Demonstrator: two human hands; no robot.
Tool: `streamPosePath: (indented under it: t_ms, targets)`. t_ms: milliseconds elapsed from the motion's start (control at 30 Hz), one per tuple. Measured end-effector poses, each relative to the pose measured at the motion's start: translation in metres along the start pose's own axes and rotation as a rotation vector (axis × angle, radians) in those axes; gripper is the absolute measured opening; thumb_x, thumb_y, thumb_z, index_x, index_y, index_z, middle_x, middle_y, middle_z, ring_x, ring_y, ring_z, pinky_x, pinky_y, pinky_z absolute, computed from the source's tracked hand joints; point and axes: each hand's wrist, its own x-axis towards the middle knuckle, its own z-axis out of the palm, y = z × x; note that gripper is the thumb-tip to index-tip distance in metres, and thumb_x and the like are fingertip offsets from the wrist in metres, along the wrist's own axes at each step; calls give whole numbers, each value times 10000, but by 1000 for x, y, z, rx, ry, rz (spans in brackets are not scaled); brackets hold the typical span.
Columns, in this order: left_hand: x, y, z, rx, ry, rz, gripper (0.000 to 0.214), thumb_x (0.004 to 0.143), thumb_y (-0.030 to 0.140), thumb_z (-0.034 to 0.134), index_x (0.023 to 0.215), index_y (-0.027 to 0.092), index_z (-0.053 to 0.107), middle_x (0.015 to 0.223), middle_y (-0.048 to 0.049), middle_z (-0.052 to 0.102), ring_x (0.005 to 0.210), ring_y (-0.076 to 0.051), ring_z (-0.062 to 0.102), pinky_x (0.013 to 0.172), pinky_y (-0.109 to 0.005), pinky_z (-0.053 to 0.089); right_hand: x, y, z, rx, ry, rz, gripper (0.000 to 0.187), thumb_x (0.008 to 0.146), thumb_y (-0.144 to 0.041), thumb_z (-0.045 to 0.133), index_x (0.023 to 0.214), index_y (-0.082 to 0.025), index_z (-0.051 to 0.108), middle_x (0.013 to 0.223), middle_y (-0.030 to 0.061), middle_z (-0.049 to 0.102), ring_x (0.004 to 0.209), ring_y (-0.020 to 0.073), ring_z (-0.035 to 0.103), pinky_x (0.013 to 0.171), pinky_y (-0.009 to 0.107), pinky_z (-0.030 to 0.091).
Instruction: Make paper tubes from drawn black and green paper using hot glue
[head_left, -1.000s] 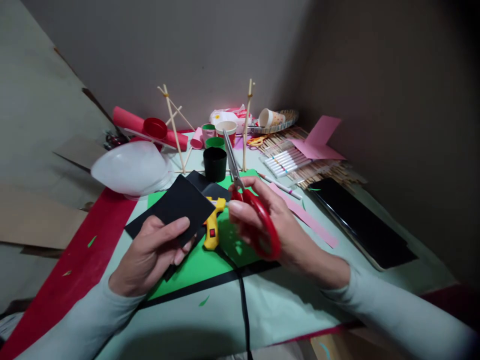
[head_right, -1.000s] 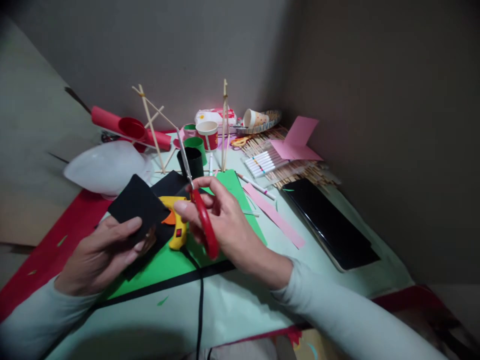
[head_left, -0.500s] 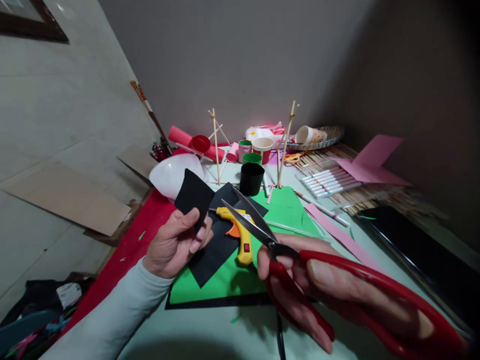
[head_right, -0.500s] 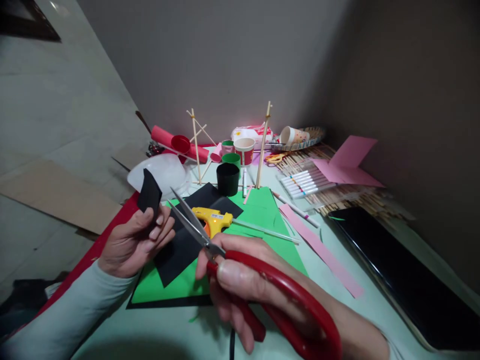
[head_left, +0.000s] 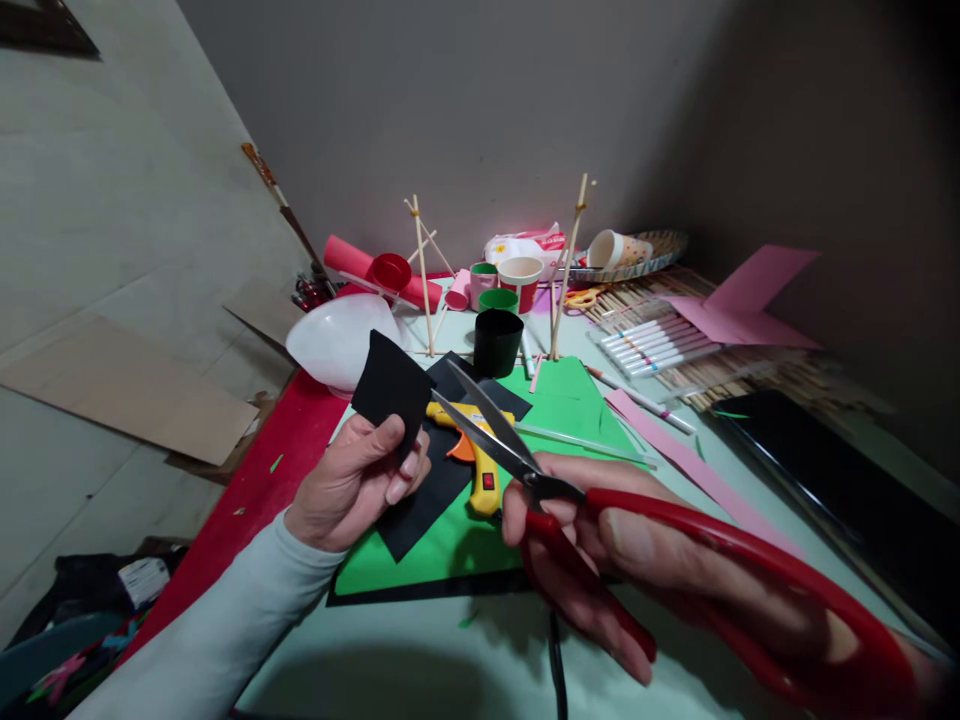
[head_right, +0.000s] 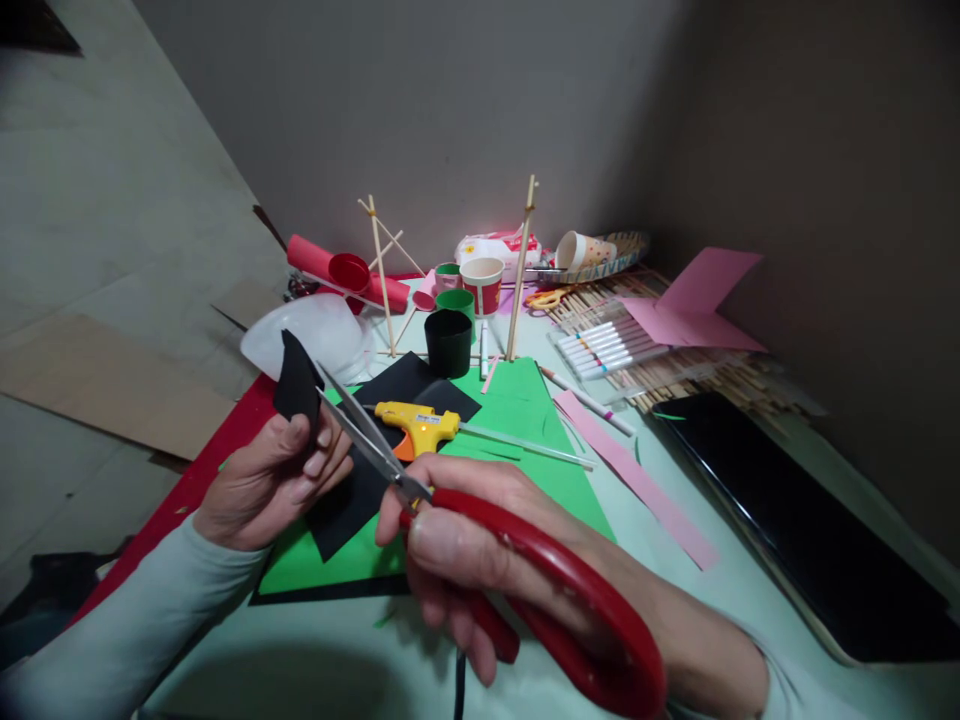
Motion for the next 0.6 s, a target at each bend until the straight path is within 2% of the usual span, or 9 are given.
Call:
streamPosePath:
  t_ms: [67,167,300,400,467,533,600]
  targets:
    - [0,-1,-1,16,-6,-4,386,671,395,960,620,107,708,485,7,582,384,-44,489,424,-155,404,-1,-5,4,22,-14,-18,442,953,-637,630,1136,-234,641,720,-11,650,492,92,592,430,149,426]
    - [-1,-3,-3,40,-20,-18,377,674,402,955,628,112,719,490,-3,587,405,-59,510,422,-158,394,-3,-11,10,-14,103,-47,500,906,-667,679,1117,-217,633,695,-30,619,488,68,548,461,141,445]
    - [-4,-5,-5,63,-49,-43,354,698,398,941,627,128,723,511,-20,619,413,-70,530,424,-166,405,-3,-12,11,0,23,-47,403,991,-590,595,1134,-214,626,693,-21,626,468,83,569,400,138,389]
    - [-8,-7,-4,85,-83,-75,336,704,392,937,678,120,742,506,-36,640,353,-70,508,373,-159,362,-6,-20,20,-34,108,-74,413,952,-582,655,1117,-204,615,711,-32,608,477,60,521,441,148,423]
    - [-9,-9,-3,92,-100,-93,351,702,394,938,676,111,732,512,-46,648,340,-72,510,355,-148,338,-10,-30,29,-71,168,-76,468,905,-638,680,1054,-200,606,689,-37,586,494,61,502,452,153,420]
    - [-9,-9,-3,91,-96,-101,350,714,392,931,680,108,729,520,-43,647,351,-68,520,368,-142,347,-13,-39,36,-100,214,-100,501,885,-682,667,994,-197,603,668,-33,572,519,68,501,457,153,406]
    - [-8,-9,-3,81,-71,-89,345,721,389,929,680,110,730,528,-31,643,380,-59,531,403,-143,382,-14,-42,37,-114,235,-93,463,906,-652,655,974,-197,611,656,-31,567,529,72,504,462,154,406]
